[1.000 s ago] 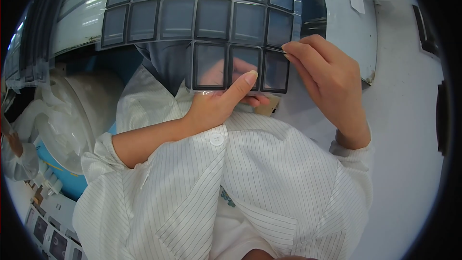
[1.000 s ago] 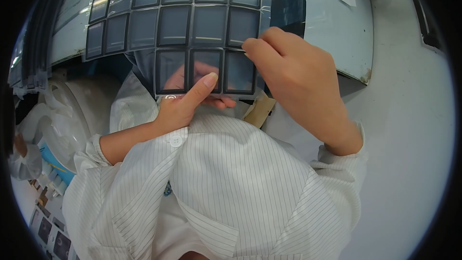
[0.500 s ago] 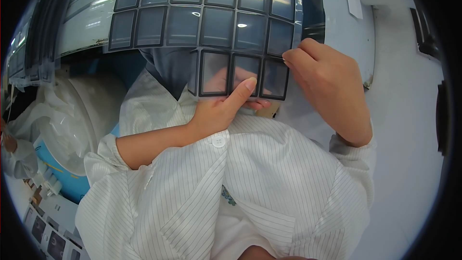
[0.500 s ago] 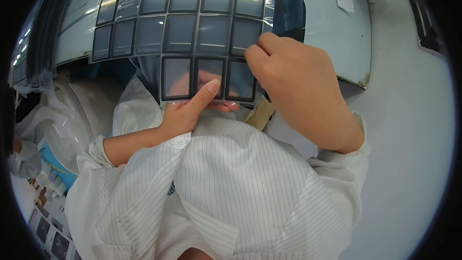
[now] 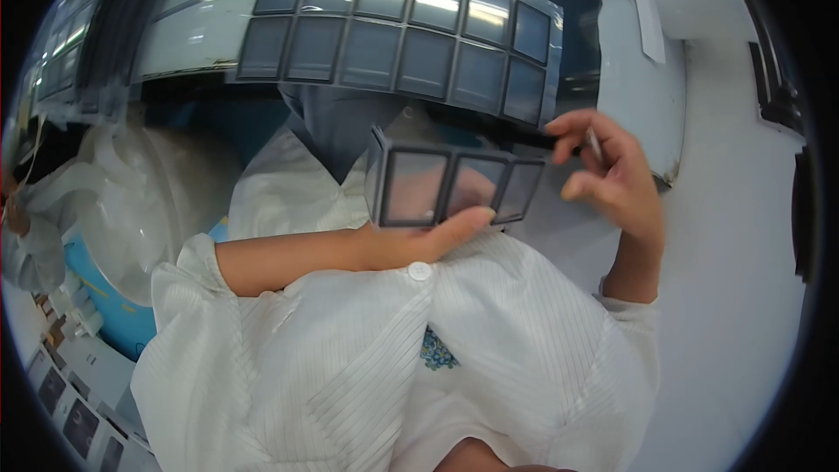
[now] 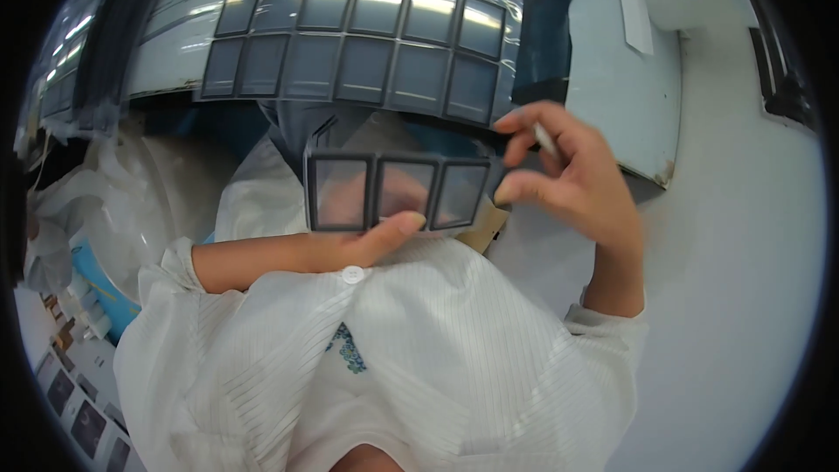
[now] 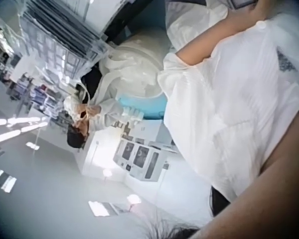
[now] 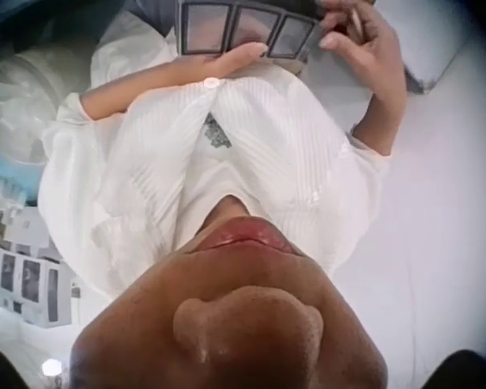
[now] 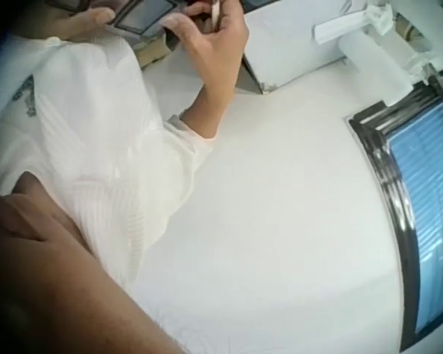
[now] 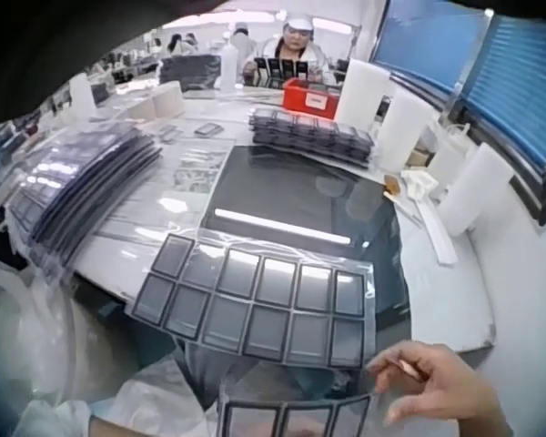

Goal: Inspecting and handling sheets of small electronic components using tweezers at a manufacturing workstation.

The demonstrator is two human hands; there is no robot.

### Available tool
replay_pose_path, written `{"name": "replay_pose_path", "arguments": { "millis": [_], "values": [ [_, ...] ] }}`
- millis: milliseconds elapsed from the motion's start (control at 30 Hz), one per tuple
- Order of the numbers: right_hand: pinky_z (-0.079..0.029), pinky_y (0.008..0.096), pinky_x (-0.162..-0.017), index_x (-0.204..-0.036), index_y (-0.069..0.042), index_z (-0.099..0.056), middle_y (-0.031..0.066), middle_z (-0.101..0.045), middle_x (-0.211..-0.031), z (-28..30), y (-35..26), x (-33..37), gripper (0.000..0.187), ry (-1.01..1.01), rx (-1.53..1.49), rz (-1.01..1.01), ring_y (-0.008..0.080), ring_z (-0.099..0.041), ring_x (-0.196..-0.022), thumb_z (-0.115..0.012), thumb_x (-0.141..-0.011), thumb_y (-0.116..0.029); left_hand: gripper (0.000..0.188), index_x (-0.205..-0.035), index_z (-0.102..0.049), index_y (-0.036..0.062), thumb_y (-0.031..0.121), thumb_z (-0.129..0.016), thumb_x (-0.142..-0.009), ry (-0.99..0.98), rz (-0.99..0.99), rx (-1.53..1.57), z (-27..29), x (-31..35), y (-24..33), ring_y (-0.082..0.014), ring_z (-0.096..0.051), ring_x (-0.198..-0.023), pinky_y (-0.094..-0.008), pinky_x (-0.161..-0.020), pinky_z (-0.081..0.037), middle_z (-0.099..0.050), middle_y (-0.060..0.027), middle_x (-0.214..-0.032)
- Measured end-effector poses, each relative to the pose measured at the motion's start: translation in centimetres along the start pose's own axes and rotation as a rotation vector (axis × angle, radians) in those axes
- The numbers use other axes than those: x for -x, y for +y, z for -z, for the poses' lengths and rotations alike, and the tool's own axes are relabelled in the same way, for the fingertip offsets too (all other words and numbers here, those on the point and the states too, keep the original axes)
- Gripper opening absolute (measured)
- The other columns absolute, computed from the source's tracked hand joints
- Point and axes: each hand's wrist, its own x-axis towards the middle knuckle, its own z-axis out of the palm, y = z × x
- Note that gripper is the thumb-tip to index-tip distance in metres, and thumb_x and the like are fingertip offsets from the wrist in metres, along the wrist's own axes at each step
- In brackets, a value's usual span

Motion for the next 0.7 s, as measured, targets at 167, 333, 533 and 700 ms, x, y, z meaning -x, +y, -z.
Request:
{"name": "replay_pose_path", "arguments": {
  "millis": [167, 333, 533, 700],
  "values": [
    [-0.037, 0.0181, -0.052, -0.083, -0.001, -0.062, 0.0011, -0.062, -0.073, -1.0, -0.7, 0.0, 0.029, -0.138, -0.006, 0.104, 0.005, -0.057, -0.066, -0.078, -0.071, -0.022, 0.043, -0.119, -0.053, 0.0031, 0.026, -0.066, -0.085, -0.227, 0.082, -0.15, 1.0, 0.1, 0.8, -0.0175, -0.06, -0.092, -0.031, -0.078, -0.048, -0.06, -0.0096, -0.102],
    [-0.037, 0.0192, -0.047, -0.072, 0.0, -0.059, 0.004, -0.062, -0.062, 3.0, -1.2, 0.3, 0.023, -0.146, -0.109, 0.359, 0.0068, -0.056, -0.053, -0.075, -0.074, -0.017, 0.077, -0.132, -0.035, 0.0017, 0.039, -0.072, -0.077, 0.119, -0.384, 0.265, 1.5, 0.0, 0.2, -0.0213, -0.061, -0.091, -0.0346, -0.079, -0.05, -0.056, -0.0151, -0.109],
    [-0.032, 0.0169, -0.047, -0.081, -0.001, -0.06, 0.0007, -0.061, -0.066, 7.0, -2.0, -2.1, 0.018, 0.036, -0.236, 0.366, 0.0023, -0.048, -0.054, -0.072, -0.079, -0.014, 0.049, -0.121, -0.043, -0.0003, 0.031, -0.062, -0.088, 0.459, -0.212, 0.395, 4.4, -1.6, 6.3, -0.0201, -0.063, -0.083, -0.0325, -0.074, -0.053, -0.061, -0.012, -0.094],
    [-0.026, 0.017, -0.043, -0.098, -0.007, -0.058, -0.0032, -0.056, -0.066, 11.1, -2.6, -10.6, 0.024, 0.367, -0.131, 0.247, 0.0005, -0.037, -0.05, -0.063, -0.086, -0.027, 0.022, -0.097, -0.062, 0.0022, 0.02, -0.066, -0.085, 0.574, -0.24, 0.113, 11.9, -11.1, 11.6, -0.0155, -0.064, -0.078, -0.0264, -0.07, -0.051, -0.066, -0.008, -0.087]
  ]
}}
